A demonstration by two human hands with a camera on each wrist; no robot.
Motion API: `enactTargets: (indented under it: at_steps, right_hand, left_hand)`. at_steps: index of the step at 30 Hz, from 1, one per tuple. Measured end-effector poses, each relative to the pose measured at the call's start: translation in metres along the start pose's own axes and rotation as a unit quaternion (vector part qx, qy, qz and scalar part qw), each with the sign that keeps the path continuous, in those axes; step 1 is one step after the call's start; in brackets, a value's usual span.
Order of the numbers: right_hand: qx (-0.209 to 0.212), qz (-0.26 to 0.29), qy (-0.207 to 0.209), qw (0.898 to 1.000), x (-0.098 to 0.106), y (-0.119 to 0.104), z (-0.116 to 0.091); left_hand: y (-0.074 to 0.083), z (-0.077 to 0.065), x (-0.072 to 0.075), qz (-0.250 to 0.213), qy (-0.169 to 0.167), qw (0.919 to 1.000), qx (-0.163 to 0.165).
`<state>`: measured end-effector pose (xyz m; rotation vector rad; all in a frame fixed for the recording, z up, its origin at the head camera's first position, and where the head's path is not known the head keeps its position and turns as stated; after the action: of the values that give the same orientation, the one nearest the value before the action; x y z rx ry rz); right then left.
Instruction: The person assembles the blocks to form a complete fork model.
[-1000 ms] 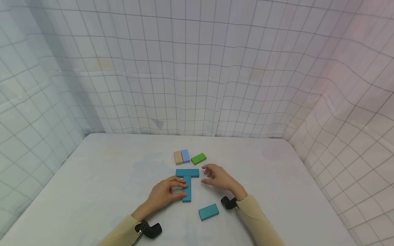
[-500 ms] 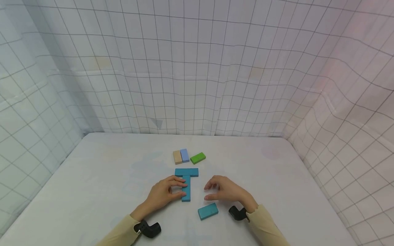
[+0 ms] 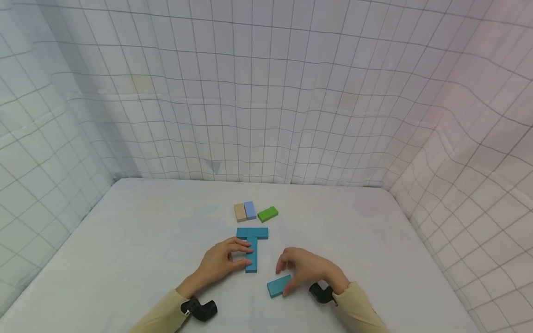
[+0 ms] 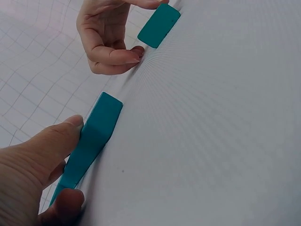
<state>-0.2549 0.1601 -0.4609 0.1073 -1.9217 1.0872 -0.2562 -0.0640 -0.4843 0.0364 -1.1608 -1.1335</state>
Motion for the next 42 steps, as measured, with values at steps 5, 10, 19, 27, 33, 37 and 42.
enactTargets:
  at_steps: [5, 10, 19, 27, 33, 37, 42]
  right_hand:
    - [0.015, 0.011, -0.017, 1.0, -0.003, -0.004, 0.001]
    - [0.035, 0.022, -0.011, 0.999, -0.007, -0.008, 0.002]
    - [0.008, 0.018, 0.01, 1.0, -0.01, -0.011, 0.003]
    - [-0.003, 0.002, 0.014, 1.0, -0.014, -0.016, 0.001]
    - [0.005, -0.003, 0.015, 1.0, -0.016, -0.02, -0.002]
    - [0.022, 0.008, 0.006, 1.0, -0.017, -0.023, -0.004]
    - [0.04, 0.016, -0.006, 0.999, -0.019, -0.021, -0.004]
  left_hand:
    - [-0.001, 0.0, -0.001, -0.001, 0.001, 1.0, -0.003]
    - [-0.001, 0.0, -0.001, 0.001, 0.0, 1.0, -0.003]
    - [0.0, 0.0, 0.0, 0.002, 0.004, 1.0, -0.004]
    - [0.001, 0.001, 0.0, 0.006, 0.002, 1.0, -0.004]
    - [0.001, 0.0, 0.0, 0.001, 0.002, 1.0, -0.005]
    - [0.001, 0.0, -0.001, 0.0, 0.002, 1.0, -0.004]
    - [0.001, 0.0, 0.0, -0.001, 0.0, 1.0, -0.002]
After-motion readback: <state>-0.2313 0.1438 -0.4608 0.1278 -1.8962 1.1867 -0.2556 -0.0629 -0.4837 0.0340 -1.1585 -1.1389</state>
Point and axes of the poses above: each hand's wrist, its own z-axis towards the middle knuckle, its own x-axis out of the back of the hand, y = z × x, the point moved 5 cm from there along z, towards the middle knuckle, and after that the axes turned 10 degrees about -x, right-handed, at the moved point
